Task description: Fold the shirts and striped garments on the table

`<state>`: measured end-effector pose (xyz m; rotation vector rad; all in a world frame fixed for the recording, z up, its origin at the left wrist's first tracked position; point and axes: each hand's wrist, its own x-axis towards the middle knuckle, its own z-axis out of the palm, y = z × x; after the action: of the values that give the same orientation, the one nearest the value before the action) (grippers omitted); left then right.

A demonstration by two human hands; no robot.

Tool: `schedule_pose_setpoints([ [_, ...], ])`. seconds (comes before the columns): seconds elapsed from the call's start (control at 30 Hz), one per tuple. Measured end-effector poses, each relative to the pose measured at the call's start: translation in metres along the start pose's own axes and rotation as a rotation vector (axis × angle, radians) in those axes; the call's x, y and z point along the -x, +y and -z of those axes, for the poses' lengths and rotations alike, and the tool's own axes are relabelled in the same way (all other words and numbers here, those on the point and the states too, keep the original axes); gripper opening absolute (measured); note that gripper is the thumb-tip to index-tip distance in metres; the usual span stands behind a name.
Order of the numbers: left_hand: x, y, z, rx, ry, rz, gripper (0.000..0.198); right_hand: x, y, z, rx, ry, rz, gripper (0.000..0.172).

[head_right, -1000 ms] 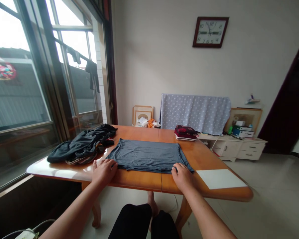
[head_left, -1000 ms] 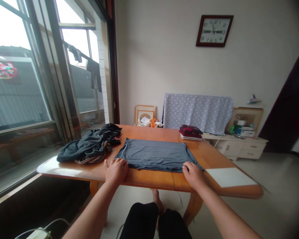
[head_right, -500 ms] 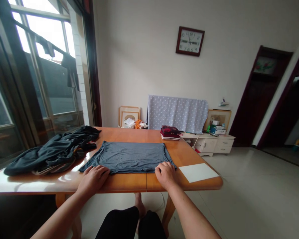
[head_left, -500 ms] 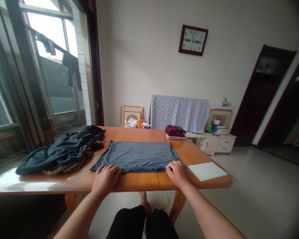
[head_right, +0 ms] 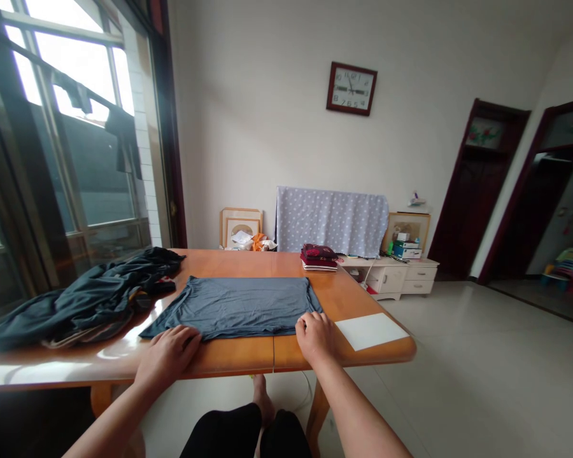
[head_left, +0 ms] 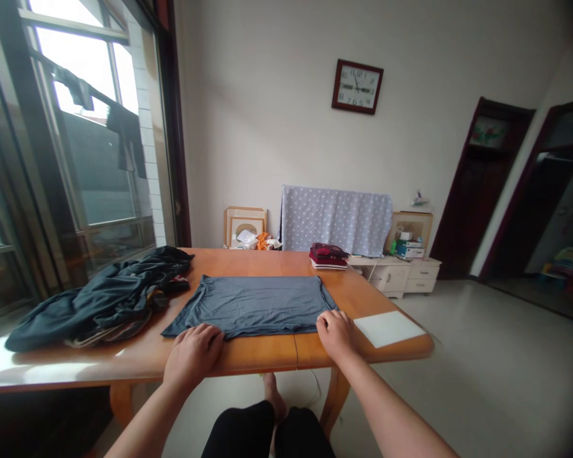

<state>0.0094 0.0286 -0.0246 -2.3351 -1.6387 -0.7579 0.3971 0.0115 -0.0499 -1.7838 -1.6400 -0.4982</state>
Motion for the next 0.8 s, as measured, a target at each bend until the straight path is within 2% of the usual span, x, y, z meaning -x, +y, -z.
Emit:
schedule_pose_setpoints([
  [0.1, 0.001, 0.001, 0.000, 0.002, -0.003, 0.000, 0.033, 0.000, 0.002, -0.001, 0.018, 0.023, -0.017, 0.025],
  [0.2, 0.002, 0.002, 0.001, 0.002, 0.004, -0.001, 0.033, 0.000, 0.002, -0.002, -0.010, 0.047, -0.013, 0.018],
  [0.27, 0.003, 0.003, 0.002, -0.002, 0.008, 0.003, 0.032, 0.001, 0.001, -0.003, -0.036, 0.035, 0.013, 0.015],
  [0.4, 0.004, 0.005, 0.003, 0.001, 0.021, 0.002, 0.032, 0.001, 0.000, -0.003, -0.010, -0.023, 0.015, 0.025],
  [0.53, 0.004, 0.007, 0.006, 0.004, 0.030, -0.005, 0.030, 0.002, 0.001, -0.003, -0.086, -0.012, 0.040, 0.018],
  [0.67, -0.002, 0.014, 0.006, 0.021, 0.022, -0.023, 0.026, 0.001, -0.001, -0.003, -0.147, -0.056, 0.099, 0.016],
  [0.8, -0.016, 0.031, 0.001, 0.132, -0.053, -0.048, 0.025, -0.005, -0.020, -0.002, -0.242, -0.154, 0.177, 0.018],
])
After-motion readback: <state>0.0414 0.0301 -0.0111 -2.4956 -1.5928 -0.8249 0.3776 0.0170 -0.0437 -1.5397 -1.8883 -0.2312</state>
